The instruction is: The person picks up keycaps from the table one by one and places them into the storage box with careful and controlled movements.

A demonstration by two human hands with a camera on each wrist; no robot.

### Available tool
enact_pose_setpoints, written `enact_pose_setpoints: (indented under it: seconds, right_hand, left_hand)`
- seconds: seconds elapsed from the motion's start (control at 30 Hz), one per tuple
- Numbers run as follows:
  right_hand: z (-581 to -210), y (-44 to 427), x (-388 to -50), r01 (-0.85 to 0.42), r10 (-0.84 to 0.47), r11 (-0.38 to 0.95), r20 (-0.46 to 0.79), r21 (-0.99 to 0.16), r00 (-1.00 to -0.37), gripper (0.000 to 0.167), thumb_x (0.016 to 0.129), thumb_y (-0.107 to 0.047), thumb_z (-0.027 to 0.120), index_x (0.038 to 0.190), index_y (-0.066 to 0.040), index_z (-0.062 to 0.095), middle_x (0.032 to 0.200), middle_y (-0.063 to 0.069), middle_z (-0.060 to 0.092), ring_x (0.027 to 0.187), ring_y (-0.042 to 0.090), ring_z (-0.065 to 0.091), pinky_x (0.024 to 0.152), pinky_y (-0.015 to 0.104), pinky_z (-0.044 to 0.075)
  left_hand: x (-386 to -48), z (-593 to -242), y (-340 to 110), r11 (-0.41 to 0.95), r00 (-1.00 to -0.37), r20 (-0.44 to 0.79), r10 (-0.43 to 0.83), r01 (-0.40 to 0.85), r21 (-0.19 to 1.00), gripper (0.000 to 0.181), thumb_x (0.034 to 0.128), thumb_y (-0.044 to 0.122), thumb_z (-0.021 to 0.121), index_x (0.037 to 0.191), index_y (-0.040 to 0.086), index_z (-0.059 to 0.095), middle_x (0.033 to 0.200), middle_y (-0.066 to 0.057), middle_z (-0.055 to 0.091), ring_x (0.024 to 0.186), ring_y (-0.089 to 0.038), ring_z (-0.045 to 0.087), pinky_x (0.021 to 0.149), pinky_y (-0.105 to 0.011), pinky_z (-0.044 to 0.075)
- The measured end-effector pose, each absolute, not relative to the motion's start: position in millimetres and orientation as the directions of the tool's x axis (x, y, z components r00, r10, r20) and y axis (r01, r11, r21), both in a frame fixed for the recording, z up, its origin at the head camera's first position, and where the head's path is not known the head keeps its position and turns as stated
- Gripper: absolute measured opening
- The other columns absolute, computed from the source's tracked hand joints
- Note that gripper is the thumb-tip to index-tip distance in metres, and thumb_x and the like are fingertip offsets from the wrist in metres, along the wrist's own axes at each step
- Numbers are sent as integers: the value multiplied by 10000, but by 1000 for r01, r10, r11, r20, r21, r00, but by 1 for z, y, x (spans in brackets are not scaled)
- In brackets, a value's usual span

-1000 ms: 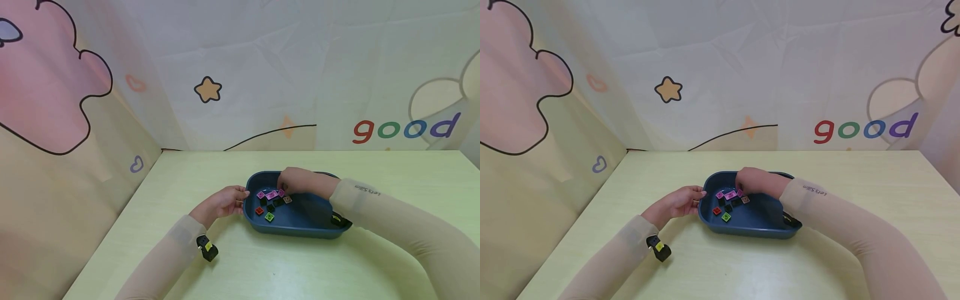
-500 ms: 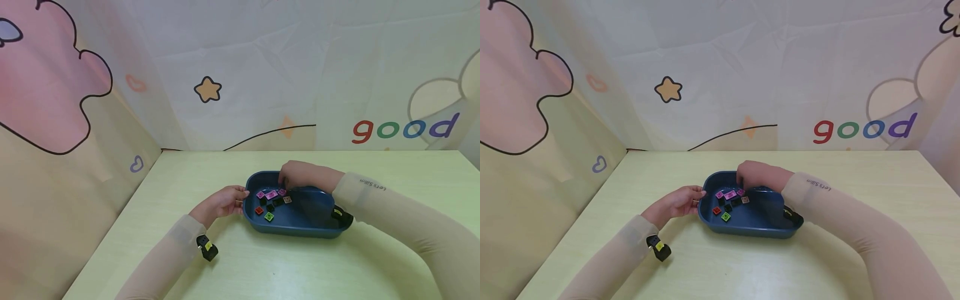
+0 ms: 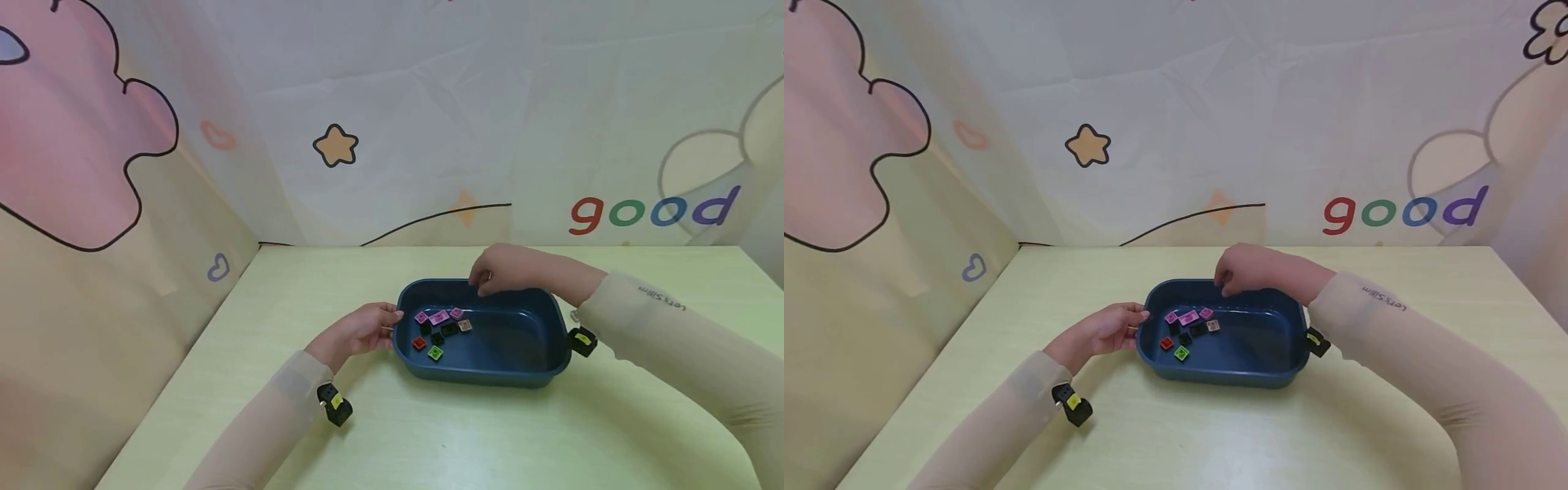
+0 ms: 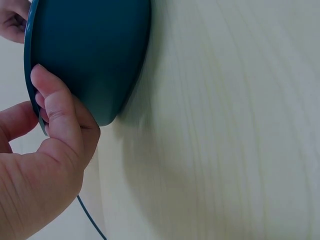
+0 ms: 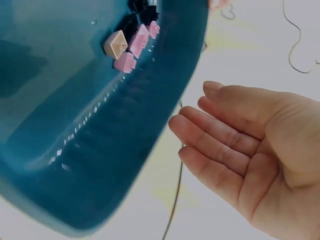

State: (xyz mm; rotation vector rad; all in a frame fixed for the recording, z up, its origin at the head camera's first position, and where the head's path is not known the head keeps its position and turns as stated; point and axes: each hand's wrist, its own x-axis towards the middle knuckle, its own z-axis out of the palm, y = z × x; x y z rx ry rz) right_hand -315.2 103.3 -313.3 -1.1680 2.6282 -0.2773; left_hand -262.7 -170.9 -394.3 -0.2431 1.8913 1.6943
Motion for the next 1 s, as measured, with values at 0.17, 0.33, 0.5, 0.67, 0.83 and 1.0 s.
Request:
enact_pose_setpoints:
  seconds: [0.17,0.33,0.5,0.67,0.83,1.0]
  right_hand:
    - [-302,123,-306,-687,-736,665,-103,-293,-669,230,948,-116,700,1132,15,741,1048,132,775,963,262,729,872,438,614]
    - [-295,145,-295,-646,-694,695,-60,-314,-717,236,948,-133,707,1142,-3,738,1010,83,777,928,225,724,862,438,614]
    - [-295,168,-285,-592,-631,733,-11,-334,-775,257,943,-140,718,1165,-11,732,991,73,779,888,192,718,800,402,620]
    - [-304,193,-276,-538,-569,769,14,-346,-823,257,938,-131,724,1167,-15,731,984,51,777,851,167,710,741,357,611]
    - [-317,213,-267,-498,-529,788,16,-362,-848,265,942,-122,715,1179,-5,717,974,45,781,822,154,708,670,272,571]
    - [-330,228,-262,-471,-499,798,27,-376,-866,293,947,-150,720,1197,2,707,1003,48,770,840,140,691,658,234,539]
  left_hand:
    - [-263,-394,-171,176,-817,-526,237,-497,850,164,1092,142,451,1215,40,488,846,-18,544,715,-129,528,581,-172,520]
    - [-262,-395,-170,170,-820,-516,247,-487,857,179,1093,139,446,1224,23,483,826,-11,539,701,-123,519,574,-174,513]
    - [-262,-395,-169,167,-824,-510,248,-482,860,153,1094,139,441,1193,32,488,815,-7,542,688,-119,521,566,-175,512]
    - [-262,-395,-170,168,-824,-513,241,-485,858,153,1094,142,445,1191,35,494,823,-10,547,691,-122,526,566,-173,517]
    - [-260,-396,-169,169,-826,-505,250,-476,863,153,1093,138,444,1183,27,498,824,-7,542,701,-124,521,573,-173,514]
    - [-261,-396,-170,172,-831,-495,252,-465,868,156,1093,145,447,1189,33,497,832,-8,544,706,-128,522,580,-178,517]
